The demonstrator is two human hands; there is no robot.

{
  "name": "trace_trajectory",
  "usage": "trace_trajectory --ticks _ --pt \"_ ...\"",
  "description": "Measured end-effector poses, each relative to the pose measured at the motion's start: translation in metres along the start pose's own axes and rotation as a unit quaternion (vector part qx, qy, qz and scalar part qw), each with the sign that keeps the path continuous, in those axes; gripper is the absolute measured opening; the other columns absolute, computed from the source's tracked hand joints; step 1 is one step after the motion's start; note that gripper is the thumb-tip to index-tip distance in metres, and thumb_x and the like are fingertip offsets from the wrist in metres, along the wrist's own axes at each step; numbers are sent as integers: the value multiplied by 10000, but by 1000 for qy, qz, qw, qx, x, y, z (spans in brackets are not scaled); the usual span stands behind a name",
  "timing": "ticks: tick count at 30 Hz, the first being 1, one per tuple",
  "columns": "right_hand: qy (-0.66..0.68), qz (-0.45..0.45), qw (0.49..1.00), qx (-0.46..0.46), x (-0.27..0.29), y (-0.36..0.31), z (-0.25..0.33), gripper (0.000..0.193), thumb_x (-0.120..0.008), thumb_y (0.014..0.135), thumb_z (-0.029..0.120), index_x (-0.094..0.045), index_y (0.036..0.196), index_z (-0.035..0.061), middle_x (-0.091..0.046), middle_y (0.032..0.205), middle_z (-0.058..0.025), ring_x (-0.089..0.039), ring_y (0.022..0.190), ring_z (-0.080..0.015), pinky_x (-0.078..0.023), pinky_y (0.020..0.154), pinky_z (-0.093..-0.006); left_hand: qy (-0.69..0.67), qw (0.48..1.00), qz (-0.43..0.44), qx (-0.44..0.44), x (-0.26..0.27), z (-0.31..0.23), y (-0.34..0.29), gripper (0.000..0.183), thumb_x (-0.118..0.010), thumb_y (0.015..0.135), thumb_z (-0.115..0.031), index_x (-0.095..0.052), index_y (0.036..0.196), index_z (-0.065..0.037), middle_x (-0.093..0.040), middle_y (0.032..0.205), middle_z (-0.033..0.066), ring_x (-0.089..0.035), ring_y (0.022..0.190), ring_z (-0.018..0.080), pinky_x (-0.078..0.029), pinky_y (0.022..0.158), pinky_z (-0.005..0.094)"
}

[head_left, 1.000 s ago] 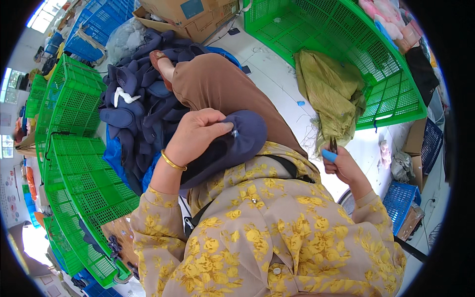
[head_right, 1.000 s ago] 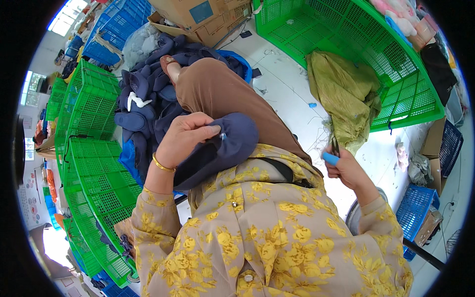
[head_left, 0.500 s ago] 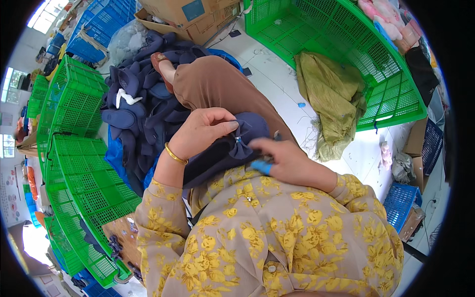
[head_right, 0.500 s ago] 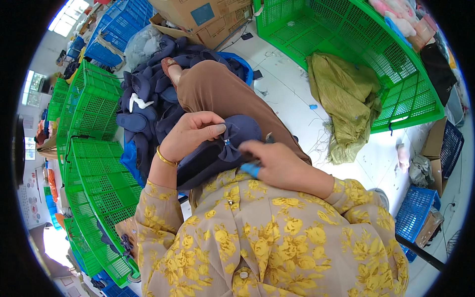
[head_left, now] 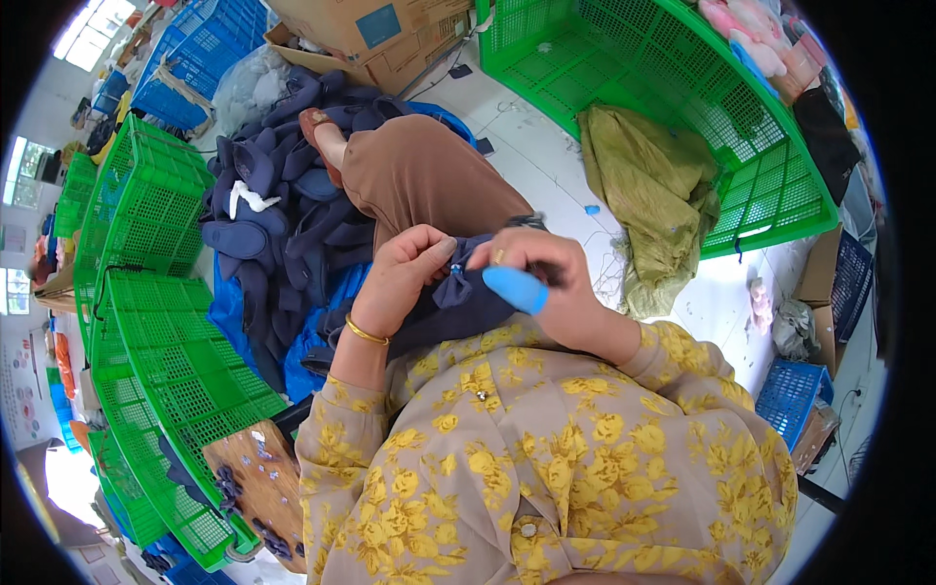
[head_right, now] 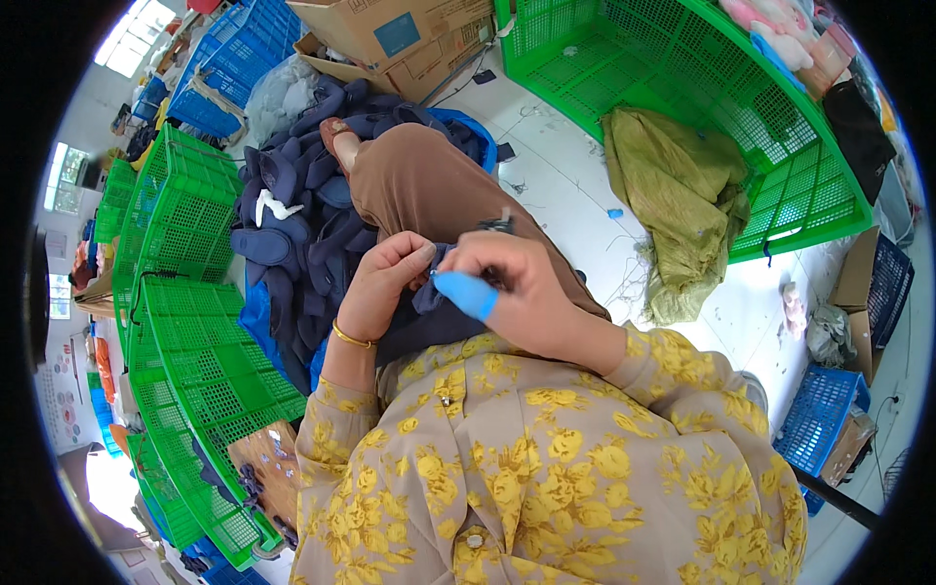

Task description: The person trims loose threads and fabric edges from a dark blue slip-on shoe using a small blue tool. The person repeatedly picks up the shoe, snips threads, and adjusts the shoe while seated on the floor.

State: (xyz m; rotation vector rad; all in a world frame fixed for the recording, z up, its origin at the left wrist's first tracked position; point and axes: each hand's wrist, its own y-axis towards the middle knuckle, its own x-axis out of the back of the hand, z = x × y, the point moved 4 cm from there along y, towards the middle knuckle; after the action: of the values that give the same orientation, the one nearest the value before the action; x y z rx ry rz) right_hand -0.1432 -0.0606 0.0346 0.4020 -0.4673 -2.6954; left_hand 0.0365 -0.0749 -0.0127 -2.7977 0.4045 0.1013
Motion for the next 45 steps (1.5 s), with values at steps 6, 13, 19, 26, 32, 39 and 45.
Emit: trace_trajectory --ticks 6,13,19,26,32,39,45 --pt "413 -11 883 -223 -5 3 -29 243 -597 896 85 -479 684 75 -360 566 22 -346 492 -81 -427 577 -316 -50 996 -38 -57 0 8 -12 129 -565 1000 -172 -628 996 -59 -596 856 -54 -493 749 30 -400 704 193" --pt "386 -14 890 -241 -6 -6 -27 222 -606 880 62 -511 680 61 -379 556 21 -340 481 -79 -409 551 -305 -60 997 -20 -47 -7 -4 -25 79 -601 961 -95 -617 1016 -40 -606 898 -34 -537 823 51 -433 783 207" --pt "360 -4 901 -243 -1 -12 -27 244 -623 873 68 -504 661 46 -385 574 9 -372 521 -101 -405 563 -308 -17 998 39 -49 -5 -10 -23 113 -681 863 3 -628 959 -26 -607 938 19 -568 880 102 -457 825 239" --pt "253 55 936 -240 3 -17 -14 276 -620 897 78 -494 657 28 -475 665 -27 -454 613 -112 -422 623 -292 -61 992 44 -105 14 5 -30 156 -767 747 40 -659 836 -27 -622 936 79 -586 872 164 -471 798 273" --pt "178 58 973 -133 9 -16 -6 249 -621 903 48 -501 688 17 -526 718 -10 -462 648 -71 -381 598 -257 -56 991 42 -118 15 4 -36 163 -799 678 65 -684 763 -14 -626 908 83 -600 875 202 -498 802 303" --pt "155 84 973 -148 11 -20 -12 252 -627 906 46 -483 702 14 -479 714 10 -409 657 -52 -337 583 -244 -42 990 49 -129 11 1 -36 172 -805 661 81 -686 744 -12 -629 901 82 -606 886 214 -509 791 317" --pt "145 112 974 -136 7 -21 -11 220 -626 910 45 -520 723 0 -493 715 4 -413 649 -59 -335 582 -251 -69 993 5 -96 8 5 -31 174 -743 792 19 -609 896 -18 -622 925 84 -585 850 160 -483 781 270"
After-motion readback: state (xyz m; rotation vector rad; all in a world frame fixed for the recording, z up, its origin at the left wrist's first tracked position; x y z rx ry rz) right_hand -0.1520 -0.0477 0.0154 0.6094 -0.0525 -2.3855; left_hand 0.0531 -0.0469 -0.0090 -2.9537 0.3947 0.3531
